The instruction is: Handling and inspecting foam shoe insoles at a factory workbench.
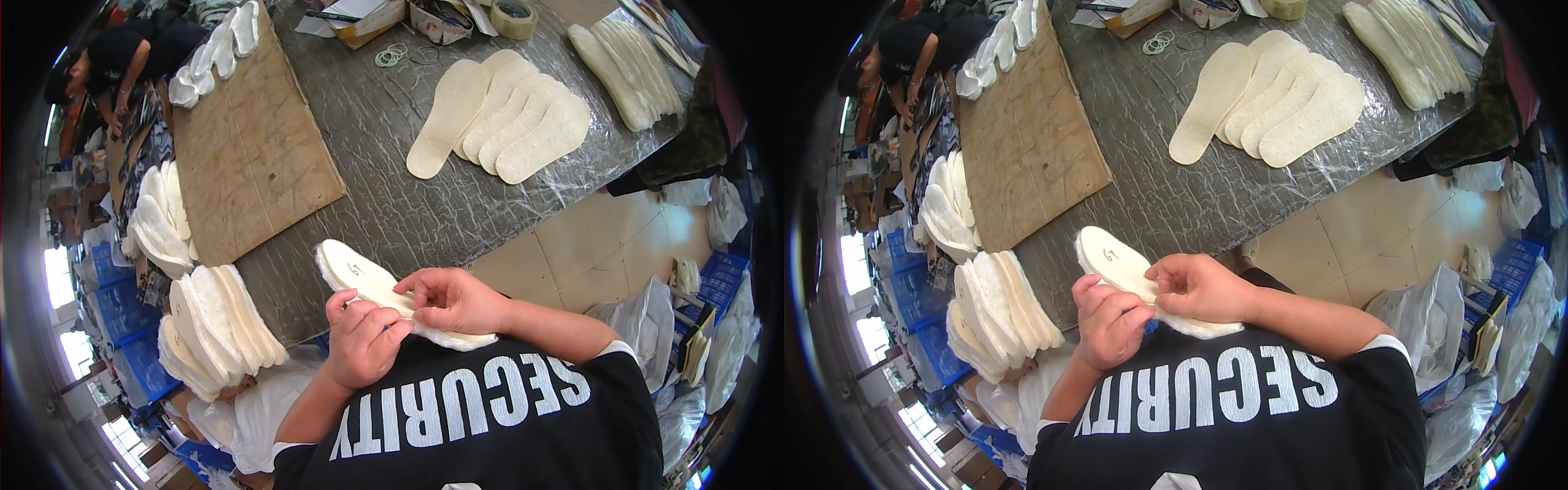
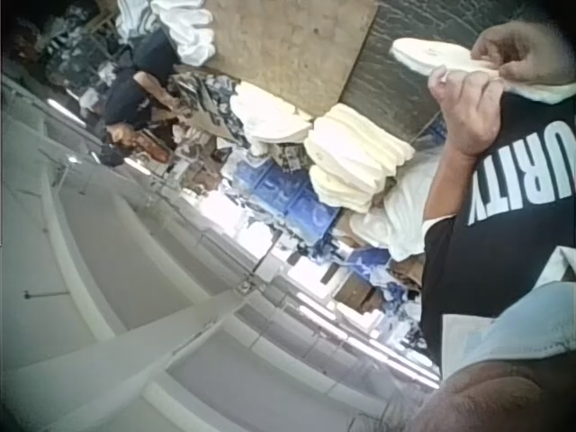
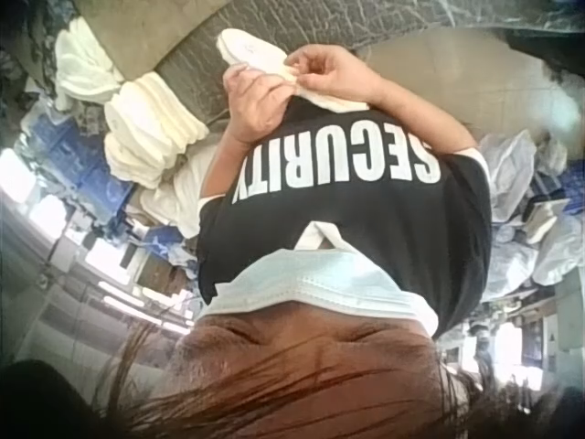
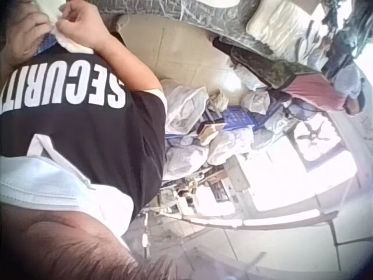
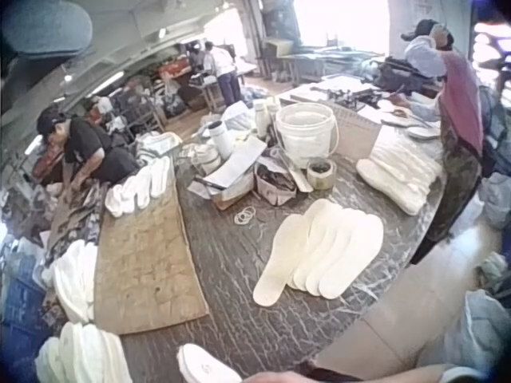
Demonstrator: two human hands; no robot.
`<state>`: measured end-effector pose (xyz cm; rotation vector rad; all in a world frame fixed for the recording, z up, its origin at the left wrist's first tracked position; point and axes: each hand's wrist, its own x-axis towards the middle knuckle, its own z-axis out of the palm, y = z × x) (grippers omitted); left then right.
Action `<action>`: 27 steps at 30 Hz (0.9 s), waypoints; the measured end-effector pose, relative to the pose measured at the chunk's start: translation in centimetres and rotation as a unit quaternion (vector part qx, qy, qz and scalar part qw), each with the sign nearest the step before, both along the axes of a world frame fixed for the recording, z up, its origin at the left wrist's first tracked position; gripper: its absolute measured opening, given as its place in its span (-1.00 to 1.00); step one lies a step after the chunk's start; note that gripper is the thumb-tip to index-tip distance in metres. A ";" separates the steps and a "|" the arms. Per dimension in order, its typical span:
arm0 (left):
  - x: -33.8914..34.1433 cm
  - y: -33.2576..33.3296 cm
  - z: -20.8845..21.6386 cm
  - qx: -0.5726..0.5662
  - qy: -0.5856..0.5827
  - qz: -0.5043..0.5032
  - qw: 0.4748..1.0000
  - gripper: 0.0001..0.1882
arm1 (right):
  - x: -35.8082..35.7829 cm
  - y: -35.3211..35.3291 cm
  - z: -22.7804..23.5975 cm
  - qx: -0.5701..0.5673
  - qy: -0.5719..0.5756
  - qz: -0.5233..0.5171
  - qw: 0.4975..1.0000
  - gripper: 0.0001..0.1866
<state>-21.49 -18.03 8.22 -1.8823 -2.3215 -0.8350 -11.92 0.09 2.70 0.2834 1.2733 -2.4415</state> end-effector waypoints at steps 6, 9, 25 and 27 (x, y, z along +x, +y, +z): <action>-0.3 0.0 0.5 -0.031 -0.066 -0.041 0.997 -0.84 | 0.2 -0.1 0.4 0.156 0.072 -0.020 0.985 -0.79; -0.5 -0.2 0.7 -0.060 -0.088 -0.077 0.991 -0.85 | 0.2 -0.2 -0.3 0.162 0.045 -0.003 0.986 -0.78; -0.1 0.6 0.6 -0.045 -0.033 -0.011 0.998 -0.85 | 0.5 0.4 -0.6 0.118 0.124 -0.054 0.984 -0.78; -0.1 0.6 0.6 -0.039 -0.028 -0.010 0.999 -0.85 | 0.4 0.4 -0.6 0.121 0.131 -0.060 0.982 -0.77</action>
